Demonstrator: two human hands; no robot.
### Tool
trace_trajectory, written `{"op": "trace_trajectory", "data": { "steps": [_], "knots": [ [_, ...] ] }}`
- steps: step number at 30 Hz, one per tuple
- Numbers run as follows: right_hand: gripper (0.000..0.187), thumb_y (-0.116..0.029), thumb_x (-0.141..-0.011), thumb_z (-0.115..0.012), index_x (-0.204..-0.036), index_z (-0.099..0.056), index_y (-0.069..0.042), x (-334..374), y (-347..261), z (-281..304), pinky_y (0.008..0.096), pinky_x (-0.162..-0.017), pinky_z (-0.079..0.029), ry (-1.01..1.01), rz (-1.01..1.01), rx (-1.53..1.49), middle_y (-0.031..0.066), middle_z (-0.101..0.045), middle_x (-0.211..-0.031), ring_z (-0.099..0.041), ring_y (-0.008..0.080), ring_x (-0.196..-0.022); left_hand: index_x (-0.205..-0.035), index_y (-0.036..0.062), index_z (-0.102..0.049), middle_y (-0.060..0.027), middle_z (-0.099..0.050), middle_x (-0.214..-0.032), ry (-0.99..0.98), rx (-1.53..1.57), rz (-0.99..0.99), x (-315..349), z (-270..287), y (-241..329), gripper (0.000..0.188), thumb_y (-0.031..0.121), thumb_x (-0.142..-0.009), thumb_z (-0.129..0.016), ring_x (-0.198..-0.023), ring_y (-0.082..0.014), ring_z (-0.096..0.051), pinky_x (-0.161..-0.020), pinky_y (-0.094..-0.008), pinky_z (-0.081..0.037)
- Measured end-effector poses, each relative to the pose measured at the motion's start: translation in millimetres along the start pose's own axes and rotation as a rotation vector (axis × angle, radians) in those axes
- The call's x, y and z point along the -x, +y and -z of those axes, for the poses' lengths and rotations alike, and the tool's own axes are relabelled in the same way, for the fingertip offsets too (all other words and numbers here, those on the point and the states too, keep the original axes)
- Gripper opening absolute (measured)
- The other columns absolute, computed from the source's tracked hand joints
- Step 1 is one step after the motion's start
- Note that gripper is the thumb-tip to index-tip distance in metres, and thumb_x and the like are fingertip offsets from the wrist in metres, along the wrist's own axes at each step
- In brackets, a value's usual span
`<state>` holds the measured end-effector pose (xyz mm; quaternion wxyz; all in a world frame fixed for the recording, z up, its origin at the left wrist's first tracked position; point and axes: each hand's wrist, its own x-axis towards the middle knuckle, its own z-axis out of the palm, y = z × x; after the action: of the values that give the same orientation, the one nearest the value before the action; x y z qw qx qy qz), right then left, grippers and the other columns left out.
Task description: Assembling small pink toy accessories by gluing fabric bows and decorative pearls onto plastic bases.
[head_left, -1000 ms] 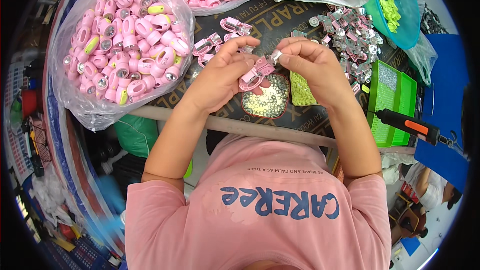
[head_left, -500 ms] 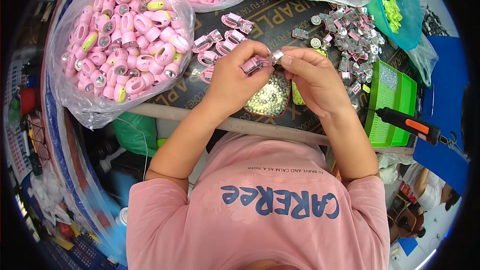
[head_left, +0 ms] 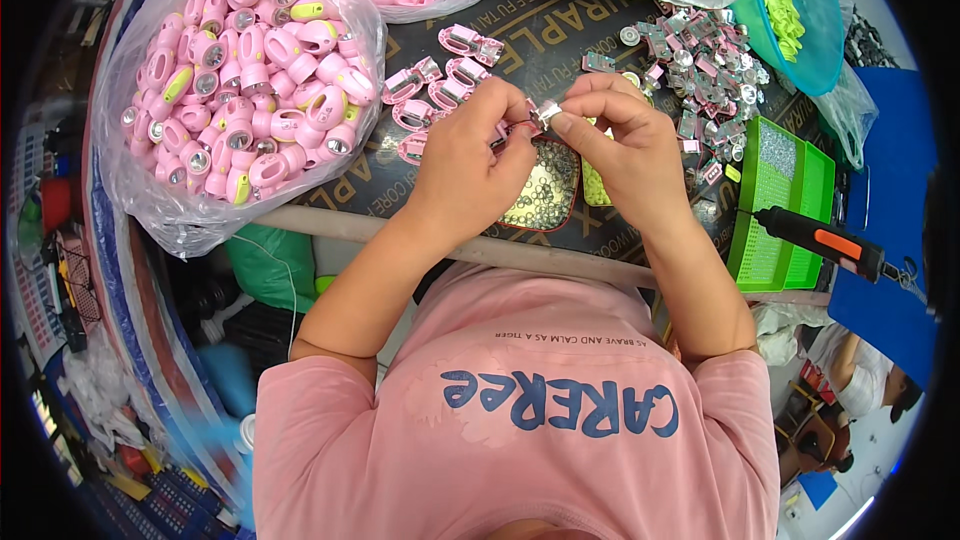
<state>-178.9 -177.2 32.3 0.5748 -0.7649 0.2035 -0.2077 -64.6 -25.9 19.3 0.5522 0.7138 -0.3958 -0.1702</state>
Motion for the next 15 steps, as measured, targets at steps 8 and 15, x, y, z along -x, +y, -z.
{"op": "trace_trajectory", "data": {
  "steps": [8, 15],
  "knots": [
    [0.011, -0.006, -0.082, -0.081, -0.091, -0.076, -0.003, 1, -9, -9, 0.0316, -0.079, -0.048, -0.02, 0.033, 0.071, 0.006, -0.067, -0.099, -0.061, 0.0176, -0.09, -0.119, 0.0044, -0.047, -0.0178, -0.062, -0.101, 0.035, 0.037, 0.068, 6, -1, 14, 0.037, 0.0, -0.086, -0.065, -0.085, -0.033, -0.069, -0.065, -0.0391, -0.054],
    [0.015, -0.003, -0.076, -0.079, -0.087, -0.068, -0.004, 3, 0, -19, 0.042, -0.083, -0.048, 0.116, 0.469, 0.462, 0.0105, -0.066, -0.1, -0.059, 0.0323, -0.094, -0.123, 0.0014, -0.048, -0.0213, -0.062, -0.109, 0.04, -0.129, -0.028, 8, -6, 11, 0.043, -0.004, -0.083, -0.065, -0.102, -0.0411, -0.064, -0.086, -0.0484, -0.052]
  ]
}}
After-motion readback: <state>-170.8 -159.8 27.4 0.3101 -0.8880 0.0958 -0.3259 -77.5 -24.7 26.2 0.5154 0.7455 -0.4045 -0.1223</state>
